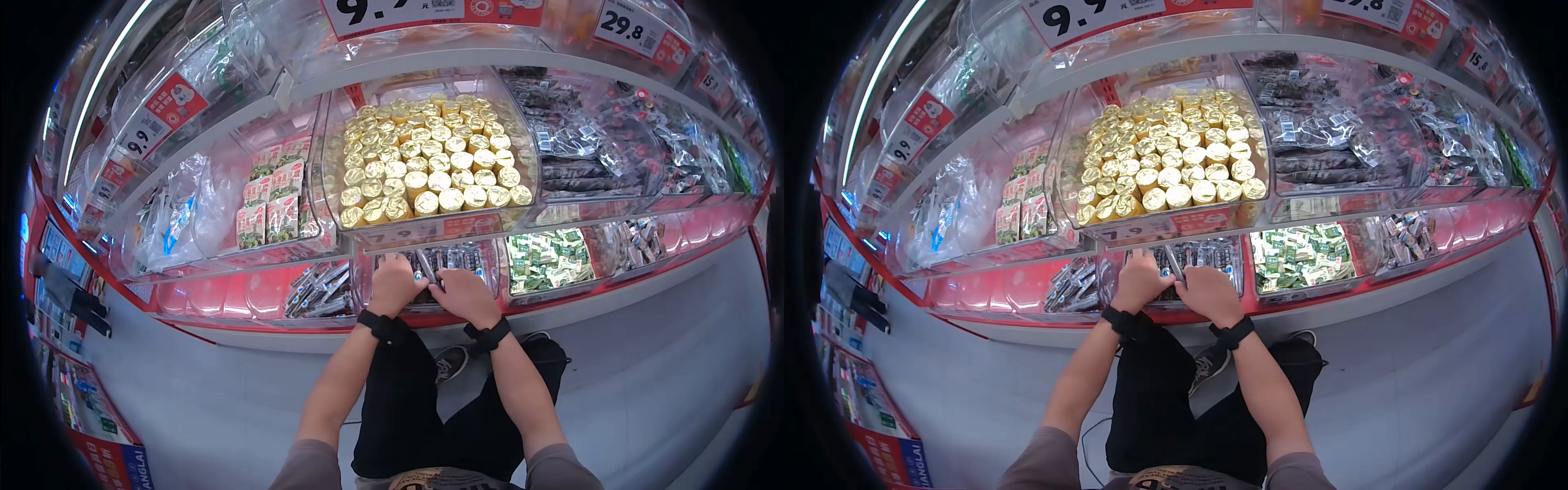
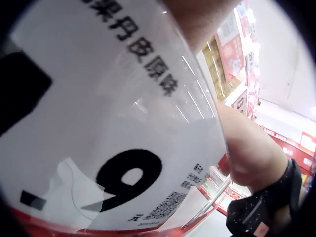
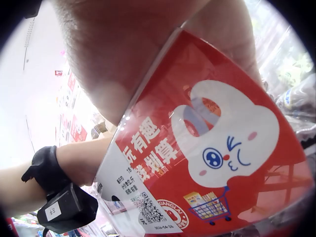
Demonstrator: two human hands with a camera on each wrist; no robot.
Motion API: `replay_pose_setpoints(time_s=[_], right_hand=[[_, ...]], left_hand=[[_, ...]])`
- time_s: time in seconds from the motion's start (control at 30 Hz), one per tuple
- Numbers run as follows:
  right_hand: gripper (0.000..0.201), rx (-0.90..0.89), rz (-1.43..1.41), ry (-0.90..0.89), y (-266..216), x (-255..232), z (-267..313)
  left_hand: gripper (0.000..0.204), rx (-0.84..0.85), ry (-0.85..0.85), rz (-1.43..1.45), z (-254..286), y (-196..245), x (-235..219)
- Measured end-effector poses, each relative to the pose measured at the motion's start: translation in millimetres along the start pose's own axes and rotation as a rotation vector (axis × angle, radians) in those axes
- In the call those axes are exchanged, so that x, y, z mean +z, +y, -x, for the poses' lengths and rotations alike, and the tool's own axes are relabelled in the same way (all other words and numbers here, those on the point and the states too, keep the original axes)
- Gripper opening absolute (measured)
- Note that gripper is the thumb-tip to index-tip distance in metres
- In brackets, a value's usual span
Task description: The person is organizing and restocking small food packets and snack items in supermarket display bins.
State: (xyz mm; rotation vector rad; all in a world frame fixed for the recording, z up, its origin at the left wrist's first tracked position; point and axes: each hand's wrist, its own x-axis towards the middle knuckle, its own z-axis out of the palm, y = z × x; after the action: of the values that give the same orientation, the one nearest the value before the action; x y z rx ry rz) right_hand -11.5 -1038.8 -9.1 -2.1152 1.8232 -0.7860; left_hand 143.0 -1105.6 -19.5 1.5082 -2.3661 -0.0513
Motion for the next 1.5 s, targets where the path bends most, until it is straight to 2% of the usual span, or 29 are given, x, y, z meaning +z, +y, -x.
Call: replay_pose_setpoints(time_s=[0.07, 0.17, 0.37, 0.47, 0.57, 0.67, 0.77, 0.87, 0.97, 1.07, 1.17, 1.27, 1.37, 1.47, 1.5], right_hand=[[0.029, -0.003, 0.002, -0.005, 1, 0, 0], [0.029, -0.017, 0.0, 0.004, 2, 2, 1], [0.023, -0.021, -0.021, -0.005, -1, -3, 1], [0.022, -0.039, -0.036, 0.003, 0, -2, 2], [0.023, -0.047, -0.05, -0.014, -5, -8, 1], [0.023, -0.044, -0.058, -0.013, -7, -11, 2], [0.025, -0.049, -0.041, -0.008, -3, -6, 2], [0.026, -0.063, -0.023, -0.011, -1, -3, 2], [0.027, -0.051, -0.035, -0.049, -4, -8, 2], [0.028, -0.062, -0.083, -0.072, -6, -11, 1], [0.032, -0.104, -0.103, -0.071, -8, -14, 2], [0.037, -0.089, -0.138, -0.075, -14, -23, 2], [0.042, -0.089, -0.149, -0.049, -12, -19, 3], [0.046, -0.112, -0.104, -0.056, -5, -13, 4], [0.047, -0.13, -0.093, -0.058, -2, -12, 5]], left_hand=[[0.055, 0.045, 0.052, 0.033, 0, -8, 4], [0.053, 0.012, -0.06, 0.092, -3, -12, 5], [0.052, 0.055, -0.046, 0.029, -1, -4, 0], [0.049, 0.089, 0.041, 0.064, 1, -2, 1], [0.046, 0.005, -0.114, 0.463, -2, -1, -16], [0.049, 0.014, -0.142, 0.566, -4, 2, -22], [0.046, 0.042, -0.022, 0.671, -1, -2, -16], [0.039, -0.008, -0.091, 0.95, -1, -11, -5], [0.041, 0.025, -0.202, 0.92, 0, -14, -6], [0.047, 0.023, -0.22, 0.802, -4, -12, -7], [0.05, 0.025, -0.266, 0.805, -4, -7, -21], [0.051, 0.056, -0.196, 0.913, 1, -3, -28], [0.045, 0.0, -0.167, 0.984, 10, -2, -32], [0.036, 0.174, -0.008, 0.868, 16, -1, -29], [0.032, 0.284, 0.082, 0.727, 21, 4, -38]])
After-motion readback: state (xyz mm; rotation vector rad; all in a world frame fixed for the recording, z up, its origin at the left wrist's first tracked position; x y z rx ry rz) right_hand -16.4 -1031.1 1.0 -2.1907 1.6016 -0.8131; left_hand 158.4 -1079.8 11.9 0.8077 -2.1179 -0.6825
